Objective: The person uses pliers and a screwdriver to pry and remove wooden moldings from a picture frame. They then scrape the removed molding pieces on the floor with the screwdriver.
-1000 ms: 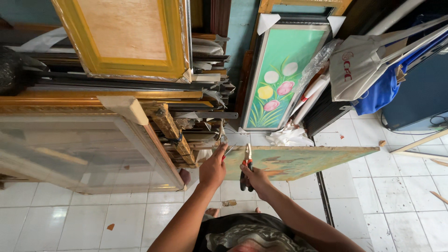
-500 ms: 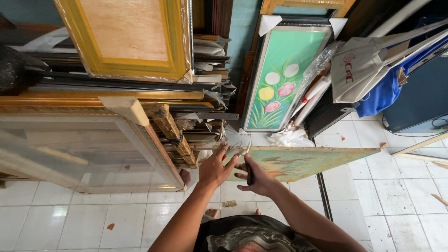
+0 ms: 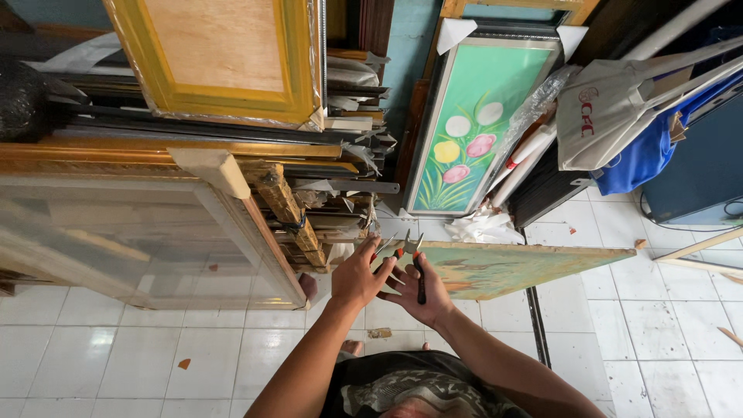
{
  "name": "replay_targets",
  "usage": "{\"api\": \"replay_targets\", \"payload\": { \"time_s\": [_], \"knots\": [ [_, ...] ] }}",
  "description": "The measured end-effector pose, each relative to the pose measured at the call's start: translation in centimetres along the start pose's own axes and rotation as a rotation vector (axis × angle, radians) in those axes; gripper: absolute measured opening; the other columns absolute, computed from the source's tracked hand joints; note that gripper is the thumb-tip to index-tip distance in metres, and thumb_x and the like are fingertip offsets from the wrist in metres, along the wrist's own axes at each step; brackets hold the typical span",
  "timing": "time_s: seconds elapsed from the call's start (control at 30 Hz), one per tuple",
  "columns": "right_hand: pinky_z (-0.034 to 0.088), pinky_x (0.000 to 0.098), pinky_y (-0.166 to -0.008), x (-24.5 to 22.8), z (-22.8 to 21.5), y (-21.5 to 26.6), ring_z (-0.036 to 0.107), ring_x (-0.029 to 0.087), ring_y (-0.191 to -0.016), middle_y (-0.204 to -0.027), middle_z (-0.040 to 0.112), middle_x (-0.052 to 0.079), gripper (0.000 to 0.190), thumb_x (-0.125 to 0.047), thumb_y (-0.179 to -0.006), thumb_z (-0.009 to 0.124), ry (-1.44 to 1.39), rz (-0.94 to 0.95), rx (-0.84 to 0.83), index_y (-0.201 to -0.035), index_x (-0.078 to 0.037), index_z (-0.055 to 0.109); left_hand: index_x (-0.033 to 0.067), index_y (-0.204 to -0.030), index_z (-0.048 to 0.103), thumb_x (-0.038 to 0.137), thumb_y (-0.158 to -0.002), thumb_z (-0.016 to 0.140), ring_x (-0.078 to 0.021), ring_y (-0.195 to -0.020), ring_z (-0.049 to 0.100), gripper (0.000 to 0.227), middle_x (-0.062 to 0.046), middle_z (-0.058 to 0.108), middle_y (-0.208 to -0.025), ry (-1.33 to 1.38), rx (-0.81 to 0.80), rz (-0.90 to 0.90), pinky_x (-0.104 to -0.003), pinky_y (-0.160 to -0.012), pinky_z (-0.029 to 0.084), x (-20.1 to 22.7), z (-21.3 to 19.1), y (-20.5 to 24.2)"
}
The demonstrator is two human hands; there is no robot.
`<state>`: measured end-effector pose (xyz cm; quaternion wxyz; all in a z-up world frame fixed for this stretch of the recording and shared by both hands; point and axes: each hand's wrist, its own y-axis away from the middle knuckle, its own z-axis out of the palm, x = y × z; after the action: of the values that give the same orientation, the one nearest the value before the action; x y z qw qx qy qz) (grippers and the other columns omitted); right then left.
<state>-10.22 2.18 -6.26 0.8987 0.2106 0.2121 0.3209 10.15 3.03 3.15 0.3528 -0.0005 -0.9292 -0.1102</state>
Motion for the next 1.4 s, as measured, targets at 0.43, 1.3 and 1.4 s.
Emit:
{"api": "replay_targets", "payload": {
  "time_s": [0.43, 1.3, 1.4],
  "knots": [
    [0.044, 0.0738, -0.117, -0.2, 0.5, -0.1, 0.065, 0.048, -0.132, -0.114, 0.073, 0.012, 0.054, -0.059, -0.106, 0.064, -0.068, 0.044, -0.145, -0.070, -0.022, 0.053, 0.0159, -0.171, 0.046, 0.066, -0.113, 0.037, -0.0402, -0.140, 0.068, 0.077, -0.014, 0.046, -0.178, -0.002, -0.020, -0.003, -0.054, -0.093, 0.071, 0.8, -1.0, -0.1],
    [0.045, 0.0840, -0.112, -1.3, 6.2, 3.7, 0.061, 0.052, -0.149, -0.153, 0.075, 0.016, 0.051, -0.049, -0.115, 0.054, 0.292, 0.134, 0.047, -0.074, -0.019, 0.050, 0.0208, -0.175, 0.041, 0.020, -0.112, 0.056, -0.0425, -0.117, 0.078, 0.065, -0.011, 0.035, -0.183, -0.164, 0.012, 0.011, -0.058, -0.092, 0.071, -1.6, -1.1, -0.8],
    [0.048, 0.0826, -0.110, -1.2, 5.1, 1.6, 0.065, 0.048, -0.144, -0.146, 0.078, 0.015, 0.051, -0.051, -0.114, 0.054, 0.215, 0.161, 0.037, -0.072, -0.021, 0.050, 0.0233, -0.178, 0.036, 0.019, -0.112, 0.055, -0.0419, -0.116, 0.078, 0.069, -0.007, 0.029, -0.187, -0.185, -0.009, 0.001, -0.058, -0.093, 0.071, -1.2, -1.5, 0.0]
  ]
}}
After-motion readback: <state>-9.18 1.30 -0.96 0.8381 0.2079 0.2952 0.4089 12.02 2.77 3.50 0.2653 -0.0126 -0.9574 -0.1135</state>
